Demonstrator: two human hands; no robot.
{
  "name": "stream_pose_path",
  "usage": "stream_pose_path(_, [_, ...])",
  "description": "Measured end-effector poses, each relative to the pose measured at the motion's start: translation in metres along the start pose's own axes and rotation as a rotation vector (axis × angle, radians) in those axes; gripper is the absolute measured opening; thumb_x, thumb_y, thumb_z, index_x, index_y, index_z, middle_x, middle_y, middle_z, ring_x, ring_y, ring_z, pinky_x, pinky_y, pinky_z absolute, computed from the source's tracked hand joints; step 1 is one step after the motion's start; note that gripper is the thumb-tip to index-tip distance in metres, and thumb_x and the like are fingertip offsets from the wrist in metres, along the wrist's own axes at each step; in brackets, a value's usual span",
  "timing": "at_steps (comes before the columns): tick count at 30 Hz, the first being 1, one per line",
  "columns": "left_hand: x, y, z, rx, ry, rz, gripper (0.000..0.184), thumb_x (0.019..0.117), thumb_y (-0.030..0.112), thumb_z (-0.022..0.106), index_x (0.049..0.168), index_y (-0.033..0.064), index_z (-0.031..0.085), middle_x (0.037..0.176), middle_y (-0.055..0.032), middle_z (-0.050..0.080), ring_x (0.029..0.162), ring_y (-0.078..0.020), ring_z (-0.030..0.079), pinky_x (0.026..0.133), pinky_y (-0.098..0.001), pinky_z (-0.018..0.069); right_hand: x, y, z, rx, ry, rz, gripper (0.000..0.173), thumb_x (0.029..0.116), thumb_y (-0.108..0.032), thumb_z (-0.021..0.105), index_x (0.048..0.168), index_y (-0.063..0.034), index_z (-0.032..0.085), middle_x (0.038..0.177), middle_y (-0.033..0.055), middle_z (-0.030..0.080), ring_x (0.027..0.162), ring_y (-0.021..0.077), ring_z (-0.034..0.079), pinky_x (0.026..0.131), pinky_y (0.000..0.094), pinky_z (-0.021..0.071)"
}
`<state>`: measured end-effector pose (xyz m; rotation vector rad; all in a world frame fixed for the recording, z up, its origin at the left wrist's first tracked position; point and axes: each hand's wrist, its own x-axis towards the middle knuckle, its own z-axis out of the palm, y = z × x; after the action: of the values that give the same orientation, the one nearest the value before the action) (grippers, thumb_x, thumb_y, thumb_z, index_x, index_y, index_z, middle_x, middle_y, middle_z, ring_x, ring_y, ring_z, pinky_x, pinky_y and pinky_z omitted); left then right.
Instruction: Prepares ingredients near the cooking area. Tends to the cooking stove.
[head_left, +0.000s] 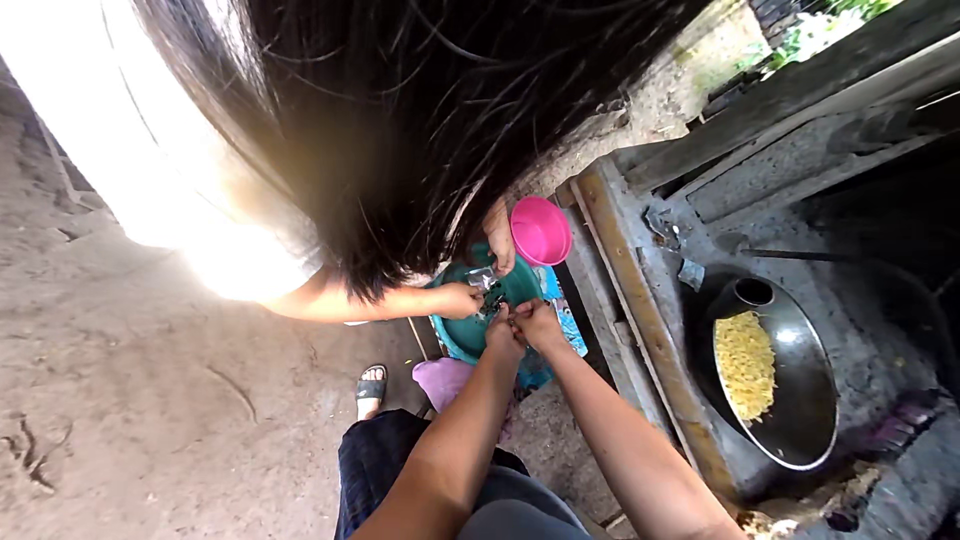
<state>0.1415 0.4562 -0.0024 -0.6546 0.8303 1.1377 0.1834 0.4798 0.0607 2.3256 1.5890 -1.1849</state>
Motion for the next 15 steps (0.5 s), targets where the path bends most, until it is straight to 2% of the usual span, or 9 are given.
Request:
stream_pose_path(1, [-0.001, 0.0, 0.0, 0.001, -0.011, 0.003, 0.025, 0.1103, 0.032, 0.043, 0.098, 0.0115, 0.05, 0.058, 0.0015, 0.041, 0.042, -0.0086, 0.038, 0.041, -0.022, 0.0376, -0.002, 0.0, -0.002, 0.025, -0.02, 0.021, 0.035, 0.0998, -0.013, 0.063, 0.129, 0.0052, 0.055, 0.11, 0.0187, 0.067, 0.091, 0.0226, 0.069, 0.086, 0.0396, 0.0572])
stream_pose_path(4, [-0.008, 0.0, -0.001, -0.003, -0.047, 0.01, 0.022, 0.1112, 0.032, 0.041, 0.108, 0.0118, 0.048, 0.064, 0.0001, 0.043, 0.044, -0.009, 0.04, 0.041, -0.0225, 0.038, -0.005, 0.0, -0.009, 0.123, -0.078, 0.075, 0.035, 0.102, -0.014, 0.062, 0.13, 0.0058, 0.056, 0.115, 0.0206, 0.066, 0.094, 0.0217, 0.07, 0.087, 0.0371, 0.0583])
stream_pose_path(7, [-0.015, -0.001, 0.0, 0.062, -0.105, 0.031, 0.023, 0.1114, 0.033, 0.04, 0.112, 0.0116, 0.047, 0.065, 0.0004, 0.044, 0.045, -0.0076, 0.041, 0.042, -0.0208, 0.0394, -0.005, 0.0, -0.014, 0.147, -0.044, 0.072, 0.028, 0.1022, -0.009, 0.06, 0.126, 0.0052, 0.059, 0.111, 0.0188, 0.067, 0.086, 0.019, 0.071, 0.081, 0.0342, 0.0593])
stream_pose_path(10, [-0.021, -0.002, 0.0, 0.188, -0.177, 0.01, 0.02, 0.1089, 0.024, 0.049, 0.12, 0.0079, 0.052, 0.073, 0.001, 0.047, 0.056, -0.0068, 0.047, 0.055, -0.0201, 0.0449, 0.001, 0.004, -0.02, 0.074, 0.041, 0.013, 0.023, 0.0988, -0.006, 0.062, 0.12, 0.0031, 0.064, 0.101, 0.0151, 0.07, 0.081, 0.0189, 0.069, 0.081, 0.0371, 0.0577])
stream_pose_path(15, [-0.017, 0.001, -0.007, 0.167, -0.188, 0.035, 0.018, 0.1042, 0.009, 0.057, 0.12, 0.0003, 0.056, 0.085, -0.0039, 0.059, 0.069, -0.009, 0.058, 0.067, -0.0223, 0.0533, 0.0, 0.001, -0.025, 0.04, -0.014, -0.018, 0.025, 0.0988, -0.003, 0.061, 0.122, 0.0066, 0.061, 0.098, 0.0143, 0.071, 0.08, 0.017, 0.07, 0.082, 0.0353, 0.0582])
